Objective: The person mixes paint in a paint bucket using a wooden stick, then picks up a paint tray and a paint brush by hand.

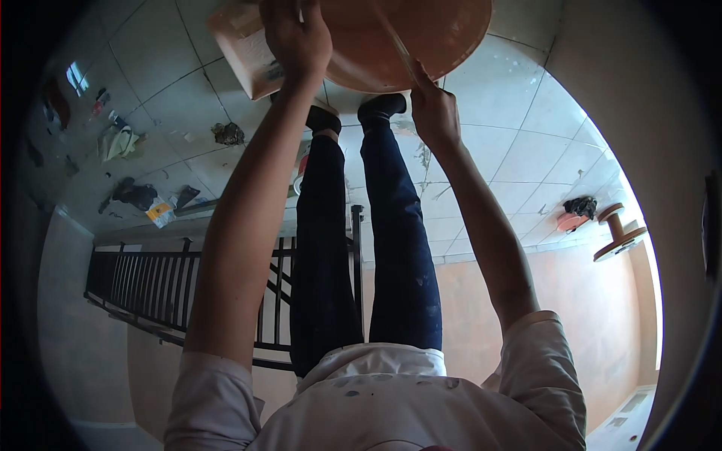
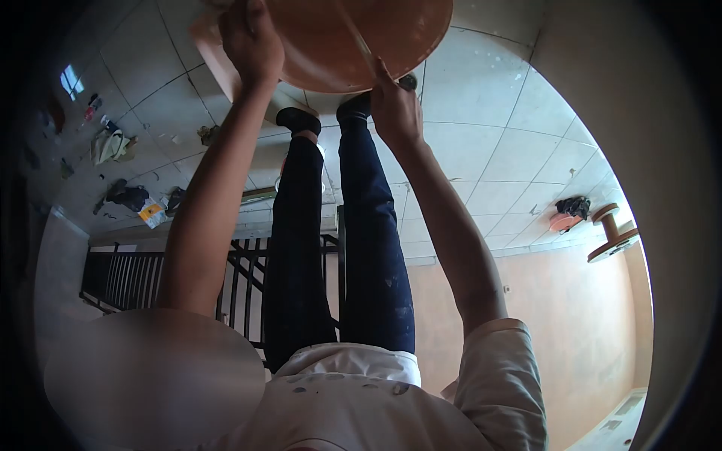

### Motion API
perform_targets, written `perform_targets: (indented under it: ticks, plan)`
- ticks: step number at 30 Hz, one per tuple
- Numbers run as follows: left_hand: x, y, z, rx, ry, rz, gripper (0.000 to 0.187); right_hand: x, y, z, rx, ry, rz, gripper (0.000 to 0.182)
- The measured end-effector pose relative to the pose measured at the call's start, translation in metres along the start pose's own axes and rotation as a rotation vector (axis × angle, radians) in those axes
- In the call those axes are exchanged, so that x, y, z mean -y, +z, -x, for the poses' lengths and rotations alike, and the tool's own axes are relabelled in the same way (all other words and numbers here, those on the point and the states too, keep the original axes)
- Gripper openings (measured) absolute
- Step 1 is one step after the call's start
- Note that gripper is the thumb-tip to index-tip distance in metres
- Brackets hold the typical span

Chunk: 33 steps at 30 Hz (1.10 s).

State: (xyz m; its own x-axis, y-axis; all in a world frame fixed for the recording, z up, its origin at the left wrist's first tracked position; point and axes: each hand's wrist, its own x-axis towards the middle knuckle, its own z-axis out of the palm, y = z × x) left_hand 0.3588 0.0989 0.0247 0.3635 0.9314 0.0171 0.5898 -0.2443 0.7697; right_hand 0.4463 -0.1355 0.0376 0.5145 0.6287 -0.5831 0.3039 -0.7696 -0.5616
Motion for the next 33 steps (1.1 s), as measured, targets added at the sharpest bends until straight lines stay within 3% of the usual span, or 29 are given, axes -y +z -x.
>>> perform_targets:
  ticks: [2,8,10,16,19,24,26,33]
  plan:
    - [0.007,0.005,-0.005,-0.054,0.115,-0.017,0.035,0.015,-0.015,0.003,0.002,0.032,-0.034,0.042]
    - [0.004,-0.001,0.013,0.032,0.149,-0.018,0.039,0.024,0.008,-0.003,-0.155,0.069,-0.282,0.042]
    - [0.003,0.007,0.018,-0.037,0.142,-0.017,0.042,0.033,0.029,-0.013,-0.225,0.027,-0.373,0.041]
    - [-0.009,0.013,0.017,-0.039,0.016,-0.121,0.043,0.039,0.026,-0.002,-0.178,0.086,-0.367,0.037]
    - [0.0,0.012,0.013,-0.075,-0.082,-0.234,0.053,0.022,0.011,0.001,0.005,0.123,-0.313,0.035]
    - [-0.003,0.008,0.019,-0.031,0.001,-0.177,0.049,0.005,-0.019,0.005,0.171,0.215,-0.3,0.037]
    - [0.0,0.007,0.025,-0.046,-0.013,-0.114,0.047,-0.002,-0.015,0.006,0.108,0.099,-0.223,0.039]
    - [0.021,0.001,0.017,-0.027,0.192,-0.105,0.045,-0.019,-0.013,-0.003,0.021,0.109,-0.129,0.035]
